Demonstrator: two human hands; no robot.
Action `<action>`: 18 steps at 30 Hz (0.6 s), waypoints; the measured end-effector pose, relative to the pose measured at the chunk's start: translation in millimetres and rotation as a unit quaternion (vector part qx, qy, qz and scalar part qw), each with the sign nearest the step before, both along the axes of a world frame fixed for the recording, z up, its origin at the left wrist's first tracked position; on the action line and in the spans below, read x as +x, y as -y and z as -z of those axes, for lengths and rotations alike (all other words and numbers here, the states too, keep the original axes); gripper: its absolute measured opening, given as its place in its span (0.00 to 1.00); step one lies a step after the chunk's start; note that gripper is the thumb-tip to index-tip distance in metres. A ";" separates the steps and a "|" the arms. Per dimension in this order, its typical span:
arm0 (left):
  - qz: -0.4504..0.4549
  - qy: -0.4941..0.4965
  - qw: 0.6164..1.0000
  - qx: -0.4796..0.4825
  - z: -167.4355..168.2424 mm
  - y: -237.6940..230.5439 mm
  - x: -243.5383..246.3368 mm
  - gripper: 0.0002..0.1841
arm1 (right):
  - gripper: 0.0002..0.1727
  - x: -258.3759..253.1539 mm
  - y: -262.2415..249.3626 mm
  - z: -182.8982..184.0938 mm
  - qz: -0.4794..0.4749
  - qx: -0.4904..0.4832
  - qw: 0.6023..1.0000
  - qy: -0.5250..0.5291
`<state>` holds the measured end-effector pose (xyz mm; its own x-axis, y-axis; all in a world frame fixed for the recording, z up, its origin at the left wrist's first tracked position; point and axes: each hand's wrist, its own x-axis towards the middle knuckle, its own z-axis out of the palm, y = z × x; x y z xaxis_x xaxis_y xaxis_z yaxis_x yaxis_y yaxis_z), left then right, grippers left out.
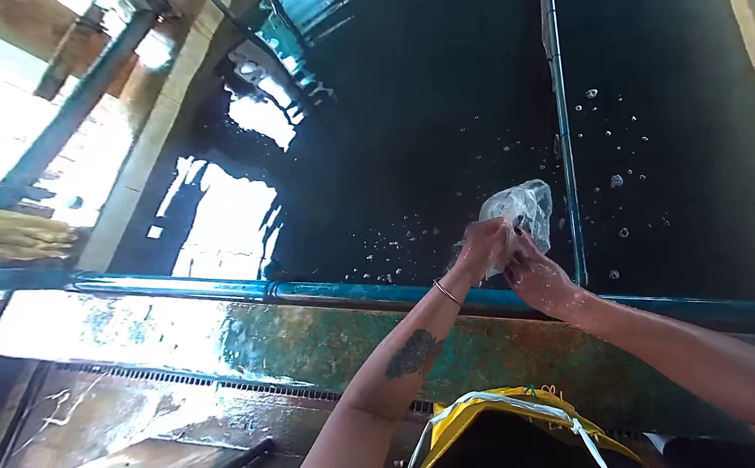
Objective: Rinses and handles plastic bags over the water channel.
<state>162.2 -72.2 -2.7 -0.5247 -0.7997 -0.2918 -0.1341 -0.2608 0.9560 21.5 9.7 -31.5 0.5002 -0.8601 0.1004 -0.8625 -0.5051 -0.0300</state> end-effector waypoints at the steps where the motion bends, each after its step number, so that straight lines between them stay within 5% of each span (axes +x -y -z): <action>1: 0.002 -0.013 1.000 0.008 1.7 2.4 2.8 0.13 | 0.15 -0.4 4.0 1.5 -0.012 -0.016 1.000 -0.009; 5: -0.055 -0.056 0.992 0.095 25.1 14.5 16.4 0.21 | 0.14 -3.0 31.1 9.5 -0.055 -0.016 0.998 0.016; 10: -0.050 0.001 0.998 0.033 47.5 38.7 2.9 0.09 | 0.10 14.9 46.2 17.9 -0.074 0.056 0.994 0.056; 14: -0.317 0.020 0.948 -0.015 72.1 93.7 20.5 0.13 | 0.14 -17.6 110.7 60.9 -0.143 0.069 0.965 0.207; 16: -0.398 0.120 0.895 -0.164 94.6 127.5 48.8 0.14 | 0.16 -52.0 131.1 101.4 -0.044 0.068 0.963 0.258; 18: -0.289 0.309 0.858 -0.293 112.7 124.0 69.7 0.16 | 0.18 -77.9 130.5 146.9 0.171 0.097 0.935 0.296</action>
<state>231.8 -196.1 -115.4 0.1189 -0.9784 0.1692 -0.6720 0.0461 0.7391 -56.5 -120.7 -178.4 0.0978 -0.9904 0.0980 -0.7755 -0.1376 -0.6161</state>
